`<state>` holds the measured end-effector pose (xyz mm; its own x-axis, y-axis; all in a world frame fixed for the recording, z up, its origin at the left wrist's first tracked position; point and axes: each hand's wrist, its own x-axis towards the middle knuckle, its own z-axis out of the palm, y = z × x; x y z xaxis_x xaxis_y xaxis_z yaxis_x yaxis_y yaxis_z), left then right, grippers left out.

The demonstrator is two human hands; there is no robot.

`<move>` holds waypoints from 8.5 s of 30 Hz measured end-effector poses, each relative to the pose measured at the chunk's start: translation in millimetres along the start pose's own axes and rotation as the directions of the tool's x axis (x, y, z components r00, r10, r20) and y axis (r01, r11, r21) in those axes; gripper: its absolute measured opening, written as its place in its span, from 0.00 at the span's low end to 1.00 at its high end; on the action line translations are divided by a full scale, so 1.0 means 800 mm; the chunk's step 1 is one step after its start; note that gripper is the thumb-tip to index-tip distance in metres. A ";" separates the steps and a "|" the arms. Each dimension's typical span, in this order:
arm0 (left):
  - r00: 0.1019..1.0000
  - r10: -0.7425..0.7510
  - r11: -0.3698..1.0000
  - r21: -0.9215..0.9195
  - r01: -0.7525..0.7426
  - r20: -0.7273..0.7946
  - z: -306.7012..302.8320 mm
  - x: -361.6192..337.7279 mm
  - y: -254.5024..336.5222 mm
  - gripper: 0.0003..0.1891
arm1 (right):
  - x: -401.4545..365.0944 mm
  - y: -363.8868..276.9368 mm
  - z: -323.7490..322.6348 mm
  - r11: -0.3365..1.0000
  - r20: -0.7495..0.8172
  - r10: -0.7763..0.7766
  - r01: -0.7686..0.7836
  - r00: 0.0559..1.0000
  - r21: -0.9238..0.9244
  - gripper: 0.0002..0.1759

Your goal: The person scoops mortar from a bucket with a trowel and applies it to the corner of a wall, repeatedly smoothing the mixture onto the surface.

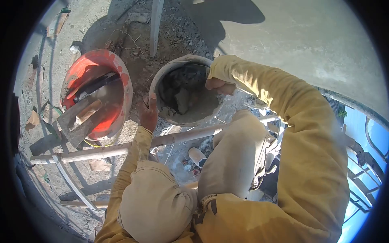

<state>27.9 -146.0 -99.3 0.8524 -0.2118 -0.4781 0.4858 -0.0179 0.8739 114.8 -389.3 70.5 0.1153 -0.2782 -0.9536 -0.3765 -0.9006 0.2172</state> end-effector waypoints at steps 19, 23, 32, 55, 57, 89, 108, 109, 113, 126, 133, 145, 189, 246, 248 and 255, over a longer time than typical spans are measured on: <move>0.987 -0.124 0.962 -0.256 0.095 -0.102 0.031 0.002 -0.020 0.21 | 0.024 0.099 0.167 0.972 -0.252 -0.165 0.201 0.954 0.122 0.15; 0.981 0.097 0.976 -0.179 -0.127 -0.169 0.038 -0.011 -0.013 0.19 | -0.033 0.071 0.073 0.988 -0.094 -0.155 0.154 0.983 -0.020 0.15; 0.987 0.089 0.993 -0.064 -0.098 -0.131 0.021 -0.014 -0.023 0.18 | -0.040 -0.015 0.004 0.939 0.180 0.068 -0.002 0.981 -0.343 0.09; 0.997 -0.014 0.997 -0.080 0.008 -0.071 0.010 -0.016 -0.028 0.16 | -0.041 0.015 0.018 0.976 0.239 0.079 -0.123 0.968 0.177 0.12; 0.997 -0.053 0.995 -0.084 0.048 -0.058 0.013 -0.015 -0.031 0.15 | -0.024 0.028 0.009 0.946 0.186 0.099 -0.150 0.978 0.286 0.11; 0.996 0.012 0.995 -0.102 -0.020 -0.086 0.014 -0.009 -0.023 0.18 | -0.012 0.013 0.022 0.951 0.075 -0.013 0.036 0.997 -0.306 0.14; 0.996 -0.049 0.985 -0.172 0.036 -0.074 0.011 -0.014 -0.041 0.14 | -0.044 -0.001 0.054 0.868 0.057 -0.252 0.252 0.966 -0.428 0.13; 0.996 -0.048 0.984 -0.175 0.034 -0.077 0.012 -0.012 -0.038 0.14 | -0.052 0.002 0.045 0.866 0.056 -0.251 0.251 0.966 -0.432 0.13; 0.994 -0.013 0.993 -0.119 0.000 -0.108 0.010 -0.017 -0.046 0.14 | -0.046 0.016 0.040 0.928 0.061 -0.032 0.052 0.998 -0.368 0.15; 0.997 -0.024 0.989 -0.145 0.014 -0.067 0.007 -0.013 -0.048 0.15 | 0.004 0.007 0.060 0.966 0.262 -0.220 0.247 0.940 -0.076 0.15; 0.997 -0.012 0.999 -0.053 0.007 -0.082 0.008 -0.011 -0.047 0.14 | 0.024 0.067 0.036 0.899 0.294 -0.006 -0.124 0.956 0.421 0.17; 0.997 -0.039 0.990 -0.137 0.029 -0.073 0.010 -0.018 -0.054 0.16 | 0.030 0.010 0.053 0.984 0.144 -0.174 0.178 0.974 -0.016 0.11; 0.992 -0.056 0.996 -0.074 0.048 -0.116 0.015 -0.010 -0.045 0.18 | 0.052 0.071 0.129 0.810 -0.191 -0.349 0.192 0.917 -0.554 0.21; 0.948 -0.049 0.978 -0.210 -0.019 -0.314 0.050 -0.002 -0.038 0.17 | 0.001 -0.071 0.168 0.866 0.056 -0.498 0.500 0.866 -0.027 0.20; 0.950 -0.022 0.972 -0.228 -0.051 -0.310 0.052 0.004 -0.033 0.17 | 0.022 -0.079 0.136 0.830 0.125 -0.401 0.303 0.908 0.468 0.18; 0.988 -0.106 0.889 -0.456 0.044 -0.111 0.029 0.010 -0.030 0.17 | 0.037 0.016 0.070 0.326 0.417 -0.426 -0.294 0.803 0.898 0.18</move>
<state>18.6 -169.7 -121.6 0.8125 -0.0990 -0.5745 0.5574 0.4204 0.7159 61.7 -390.3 33.6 -0.1305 0.2992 -0.9452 -0.9826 0.0878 0.1635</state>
